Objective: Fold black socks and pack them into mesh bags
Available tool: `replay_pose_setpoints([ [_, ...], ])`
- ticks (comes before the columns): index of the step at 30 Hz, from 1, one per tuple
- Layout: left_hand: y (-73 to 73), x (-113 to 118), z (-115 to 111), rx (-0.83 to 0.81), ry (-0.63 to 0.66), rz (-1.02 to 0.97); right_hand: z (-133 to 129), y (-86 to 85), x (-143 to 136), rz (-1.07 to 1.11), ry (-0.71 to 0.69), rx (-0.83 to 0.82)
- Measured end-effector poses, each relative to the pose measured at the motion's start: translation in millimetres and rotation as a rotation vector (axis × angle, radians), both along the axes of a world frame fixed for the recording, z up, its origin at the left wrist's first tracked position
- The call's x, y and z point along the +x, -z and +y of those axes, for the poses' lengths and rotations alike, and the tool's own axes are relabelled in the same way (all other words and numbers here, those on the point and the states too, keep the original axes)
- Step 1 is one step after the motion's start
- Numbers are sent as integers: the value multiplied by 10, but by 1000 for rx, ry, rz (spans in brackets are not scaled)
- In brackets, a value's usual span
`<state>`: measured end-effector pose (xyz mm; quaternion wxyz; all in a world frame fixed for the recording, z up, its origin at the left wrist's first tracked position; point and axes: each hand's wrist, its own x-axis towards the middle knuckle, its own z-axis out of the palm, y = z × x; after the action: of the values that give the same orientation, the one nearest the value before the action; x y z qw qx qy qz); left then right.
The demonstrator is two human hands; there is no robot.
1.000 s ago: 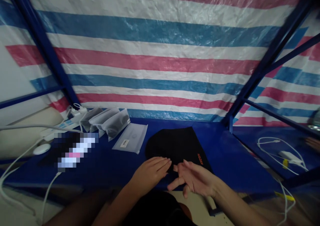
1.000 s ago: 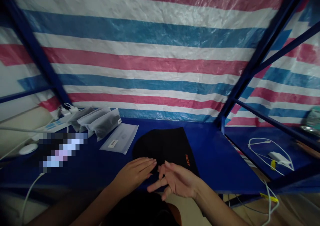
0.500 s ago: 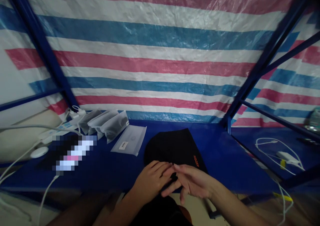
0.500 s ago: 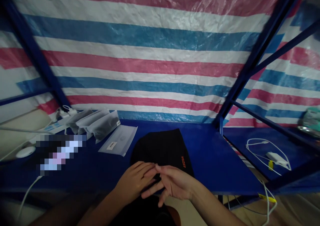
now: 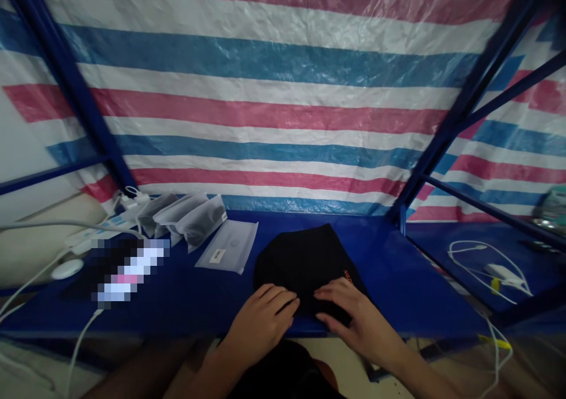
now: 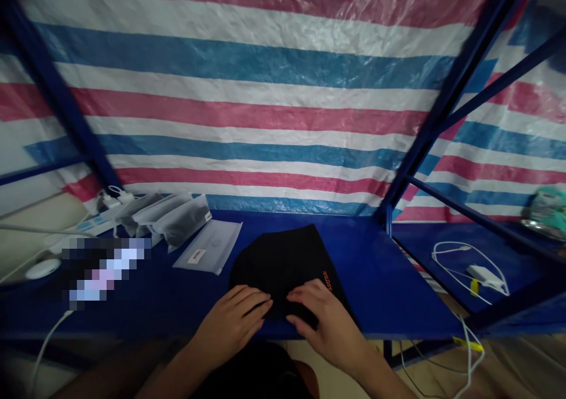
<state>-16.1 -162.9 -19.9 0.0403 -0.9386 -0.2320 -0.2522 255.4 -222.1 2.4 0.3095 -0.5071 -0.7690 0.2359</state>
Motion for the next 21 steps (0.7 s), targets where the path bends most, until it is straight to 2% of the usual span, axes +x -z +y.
replay_pose_setpoints([
  [2,-2,24,-49,-40,-10,18,3,39,128,-185,-65,44],
  [5,-14,21,-142,-83,-21,46,12,107,322,-341,-142,3],
  [8,-49,-8,-216,-99,-25,56,14,128,551,-377,-174,-42],
  [11,-150,2,-214,-175,-55,31,-9,76,771,-374,-183,-114],
  [13,-245,55,-146,-234,-116,-18,-13,9,849,-374,-188,-148],
  [16,-342,192,51,-226,-229,-79,69,-101,811,-362,-132,-131],
  [18,-332,290,206,-226,-273,-47,183,-144,716,-335,-83,-73],
  [21,-220,393,388,-327,-303,79,356,-108,585,-342,-99,0],
])
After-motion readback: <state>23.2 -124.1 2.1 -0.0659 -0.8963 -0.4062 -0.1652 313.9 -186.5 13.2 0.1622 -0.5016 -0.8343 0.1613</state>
